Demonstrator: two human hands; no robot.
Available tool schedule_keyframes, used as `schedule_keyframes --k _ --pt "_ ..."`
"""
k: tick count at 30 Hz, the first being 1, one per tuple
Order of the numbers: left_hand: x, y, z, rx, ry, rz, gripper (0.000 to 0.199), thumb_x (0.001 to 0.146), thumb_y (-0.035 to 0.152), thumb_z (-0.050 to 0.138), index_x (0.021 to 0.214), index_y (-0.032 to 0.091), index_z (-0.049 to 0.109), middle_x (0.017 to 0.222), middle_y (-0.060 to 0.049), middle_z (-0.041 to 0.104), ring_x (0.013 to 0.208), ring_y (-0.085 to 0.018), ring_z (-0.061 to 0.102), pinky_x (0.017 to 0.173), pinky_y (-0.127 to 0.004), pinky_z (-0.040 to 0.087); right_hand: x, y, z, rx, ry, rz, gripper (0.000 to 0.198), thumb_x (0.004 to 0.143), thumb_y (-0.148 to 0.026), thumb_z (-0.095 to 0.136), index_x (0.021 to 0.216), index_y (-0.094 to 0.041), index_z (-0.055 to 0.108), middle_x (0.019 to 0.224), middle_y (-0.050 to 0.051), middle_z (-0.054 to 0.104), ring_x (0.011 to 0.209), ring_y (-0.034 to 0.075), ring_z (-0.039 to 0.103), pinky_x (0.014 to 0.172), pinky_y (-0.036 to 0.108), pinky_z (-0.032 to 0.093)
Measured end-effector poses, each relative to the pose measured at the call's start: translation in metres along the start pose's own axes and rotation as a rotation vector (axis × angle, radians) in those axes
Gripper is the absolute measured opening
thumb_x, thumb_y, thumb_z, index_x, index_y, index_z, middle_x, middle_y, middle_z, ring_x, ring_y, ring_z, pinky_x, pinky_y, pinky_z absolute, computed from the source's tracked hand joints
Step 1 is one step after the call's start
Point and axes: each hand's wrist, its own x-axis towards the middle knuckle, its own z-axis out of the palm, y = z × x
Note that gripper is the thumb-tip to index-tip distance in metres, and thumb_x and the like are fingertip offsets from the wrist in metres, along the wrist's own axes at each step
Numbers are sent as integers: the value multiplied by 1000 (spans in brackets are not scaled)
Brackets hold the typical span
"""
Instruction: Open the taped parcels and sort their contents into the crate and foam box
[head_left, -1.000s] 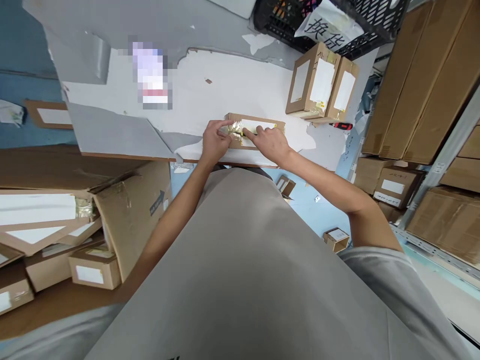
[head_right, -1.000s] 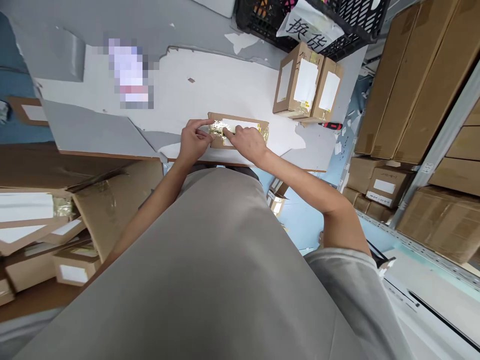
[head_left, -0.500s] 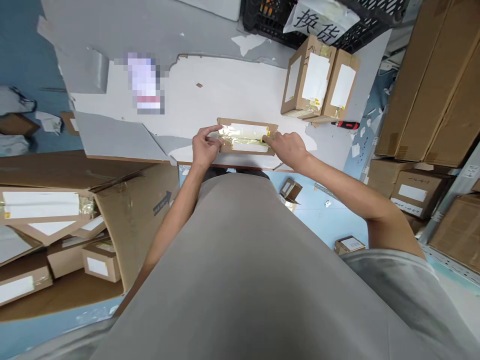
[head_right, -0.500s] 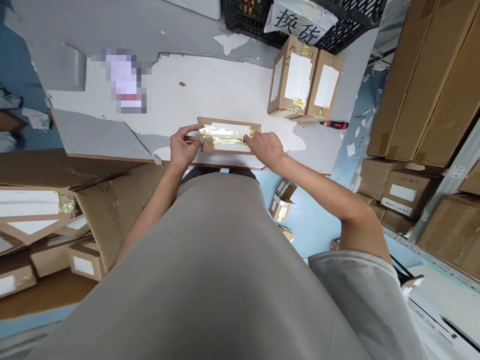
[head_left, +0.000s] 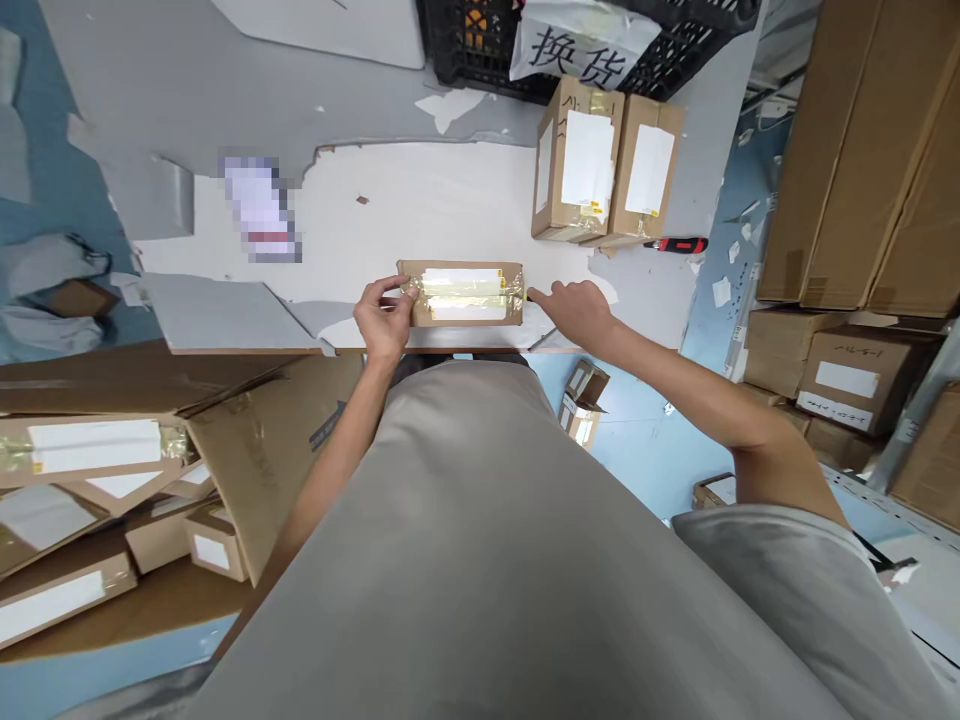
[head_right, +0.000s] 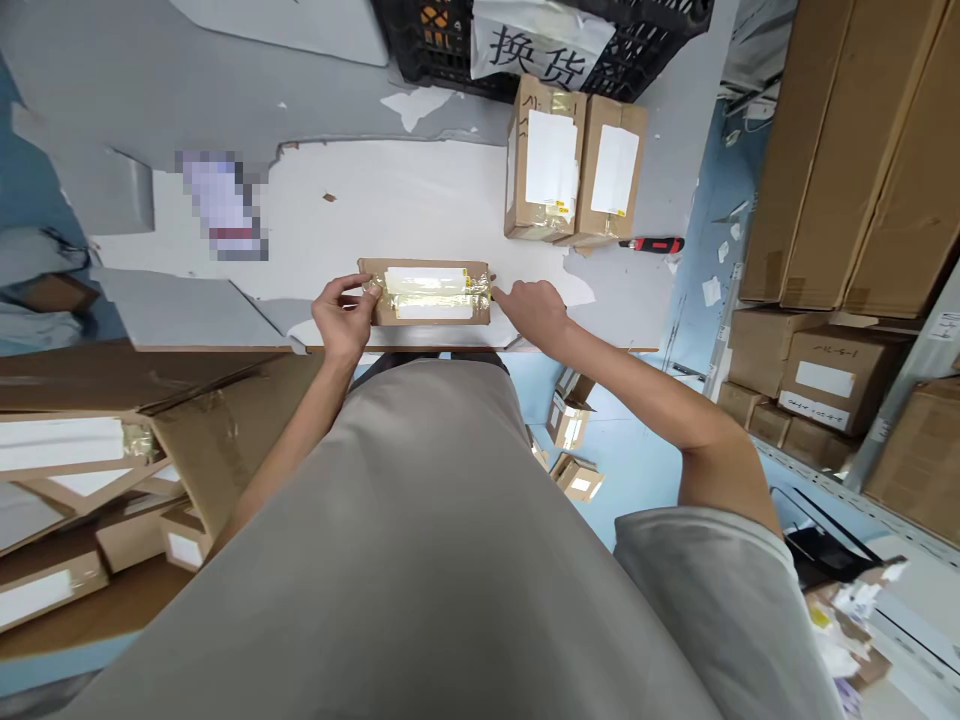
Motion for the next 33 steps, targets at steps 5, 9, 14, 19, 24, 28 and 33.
schedule_keyframes --k 5,9,14,19,24,28,33 --pt "1 0 1 0 8 -5 35 96 50 87 118 23 84 128 -8 85 90 -20 72 81 -32 60 -1 15 17 6 35 -50 75 111 -1 41 181 -26 49 137 23 80 116 33 80 86 40 45" --pt "4 0 0 4 3 -19 36 94 50 87 118 23 83 128 -9 86 89 -20 72 79 -32 61 1 26 25 11 56 -61 77 109 -2 44 180 -30 51 131 20 81 109 31 79 86 40 44" --pt "7 -2 -6 -8 -2 -23 39 92 54 88 115 23 82 128 -10 85 99 -24 75 81 -34 63 9 41 48 87 139 -108 67 120 -15 38 183 -37 48 133 15 81 104 28 78 82 35 40" --pt "14 -13 -21 -46 35 -39 42 92 58 87 114 24 79 126 -11 84 119 -27 77 95 -36 66 14 19 81 425 308 -129 56 127 -41 38 179 -32 56 131 11 85 109 26 78 83 30 46" --pt "23 -24 -33 -99 41 -104 38 93 50 88 117 22 78 126 -11 84 122 -24 78 106 -36 66 32 -38 108 906 447 -87 54 118 -43 54 165 -19 69 137 11 86 98 21 76 102 30 55" --pt "31 -31 -41 -65 62 -113 37 96 51 87 117 22 78 133 -13 83 126 -24 78 107 -35 66 54 -64 119 1192 570 202 43 111 -51 63 135 -19 78 108 7 85 94 21 72 94 28 57" --pt "44 -43 -56 -4 72 -110 37 99 54 80 116 21 77 126 -13 82 121 -23 79 104 -33 66 77 -86 117 1606 587 392 37 100 -61 74 97 -24 72 73 -3 67 71 18 67 70 27 54"
